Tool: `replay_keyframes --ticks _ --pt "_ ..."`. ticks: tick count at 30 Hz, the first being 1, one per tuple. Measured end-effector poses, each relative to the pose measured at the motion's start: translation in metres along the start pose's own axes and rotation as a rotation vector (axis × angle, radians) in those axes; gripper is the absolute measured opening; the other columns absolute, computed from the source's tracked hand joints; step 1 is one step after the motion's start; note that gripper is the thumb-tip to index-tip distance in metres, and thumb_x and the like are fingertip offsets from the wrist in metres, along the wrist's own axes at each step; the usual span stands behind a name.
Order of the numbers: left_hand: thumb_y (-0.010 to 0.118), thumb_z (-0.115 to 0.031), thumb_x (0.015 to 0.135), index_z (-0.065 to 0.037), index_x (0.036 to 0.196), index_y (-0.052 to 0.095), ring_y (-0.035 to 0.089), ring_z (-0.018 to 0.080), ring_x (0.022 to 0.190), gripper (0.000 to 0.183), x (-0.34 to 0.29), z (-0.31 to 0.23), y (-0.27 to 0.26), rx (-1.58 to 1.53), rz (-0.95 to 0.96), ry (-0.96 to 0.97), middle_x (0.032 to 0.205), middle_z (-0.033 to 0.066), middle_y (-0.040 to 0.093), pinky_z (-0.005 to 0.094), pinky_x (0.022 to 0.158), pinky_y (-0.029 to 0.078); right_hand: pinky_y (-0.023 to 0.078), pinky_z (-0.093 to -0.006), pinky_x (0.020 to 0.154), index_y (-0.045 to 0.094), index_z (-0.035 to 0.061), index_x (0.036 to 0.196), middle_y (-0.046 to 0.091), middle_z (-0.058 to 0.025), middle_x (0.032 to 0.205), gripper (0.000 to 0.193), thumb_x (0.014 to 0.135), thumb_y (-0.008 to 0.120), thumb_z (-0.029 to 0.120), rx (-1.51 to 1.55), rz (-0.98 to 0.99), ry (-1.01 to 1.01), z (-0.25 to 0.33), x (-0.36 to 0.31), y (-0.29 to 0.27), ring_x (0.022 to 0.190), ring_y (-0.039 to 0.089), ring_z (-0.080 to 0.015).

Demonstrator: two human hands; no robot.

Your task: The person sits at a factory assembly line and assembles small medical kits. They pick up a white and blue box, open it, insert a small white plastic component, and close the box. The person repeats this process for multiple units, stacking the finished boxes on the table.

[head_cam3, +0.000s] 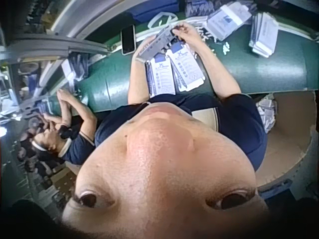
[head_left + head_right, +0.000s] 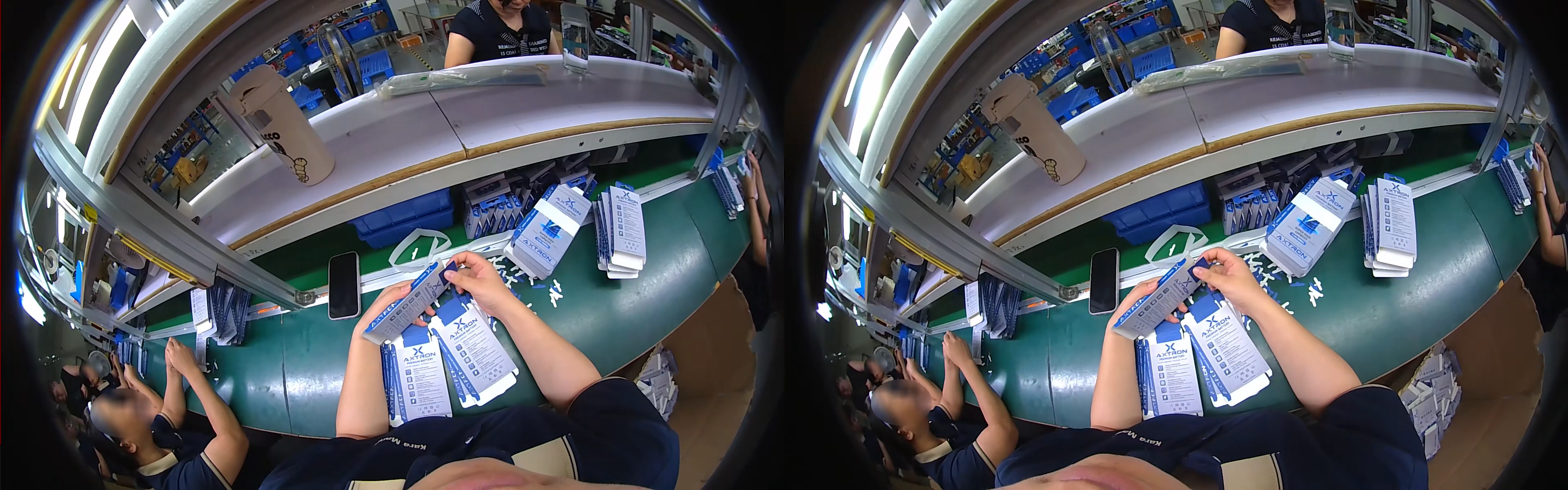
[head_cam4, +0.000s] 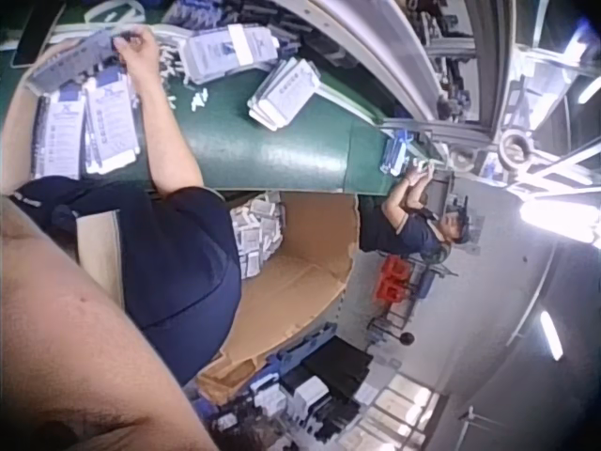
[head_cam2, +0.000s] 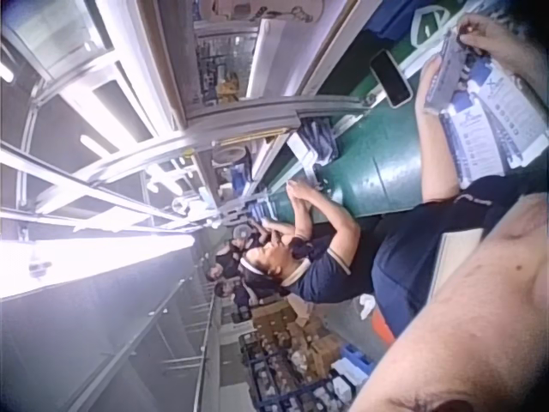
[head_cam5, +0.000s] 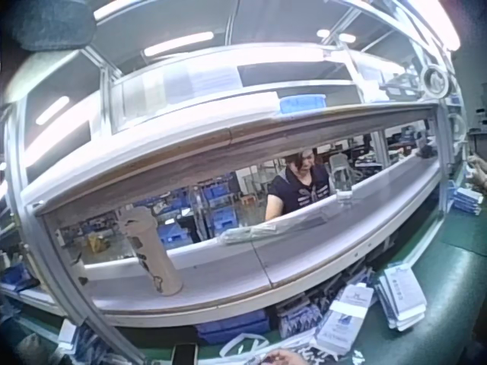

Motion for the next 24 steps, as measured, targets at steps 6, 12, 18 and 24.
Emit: replay_keyframes --ticks 6,12,18,24 --pt "0.056 -0.046 0.084 0.009 0.124 0.045 0.064 0.0289 0.086 0.068 0.0007 0.0011 -0.001 0.012 -0.012 -0.004 0.099 0.0239 0.059 0.0307 0.063 0.058 0.038 -0.0191 0.059 0.053 0.0054 0.1 0.058 -0.0001 0.083 0.021 0.083 0.066 0.004 -0.02 -0.029 0.009 -0.0013 0.0 -0.0017 0.064 0.048 -0.0047" --pt "0.055 -0.046 0.085 0.008 0.127 0.043 0.063 0.0298 0.088 0.07 0.0015 0.0027 -0.0022 -0.003 -0.006 -0.01 0.103 0.0237 0.058 0.0314 0.063 0.058 0.038 -0.0184 0.054 0.057 0.0045 0.097 0.06 -0.0001 0.076 0.018 0.082 0.067 0.006 -0.007 -0.063 -0.013 -0.0014 0.0002 -0.0031 0.059 0.049 -0.0033" --pt "0.053 -0.043 0.086 0.009 0.129 0.04 0.062 0.0343 0.091 0.068 0.001 0.0039 -0.0028 -0.09 0.025 -0.009 0.105 0.0275 0.056 0.0354 0.064 0.059 0.038 -0.0185 0.048 0.059 0.0017 0.092 0.061 -0.0026 0.076 0.016 0.081 0.069 0.007 -0.05 -0.078 0.005 -0.0012 0.0006 -0.0069 0.053 0.048 -0.0043" --pt "0.052 -0.042 0.087 0.008 0.13 0.039 0.061 0.0361 0.091 0.067 0.0017 0.0042 -0.0046 -0.097 0.01 -0.013 0.105 0.029 0.056 0.0376 0.064 0.059 0.039 -0.0185 0.048 0.059 0.0016 0.094 0.061 -0.0029 0.076 0.016 0.082 0.068 0.009 -0.061 -0.106 -0.009 -0.0004 0.0 -0.0085 0.052 0.049 -0.0049"
Point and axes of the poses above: each hand's wrist, its own x-axis towards the middle knuckle, its own y-axis out of the palm, z = x × y, the point moved 7 cm from there along x, towards the middle knuckle
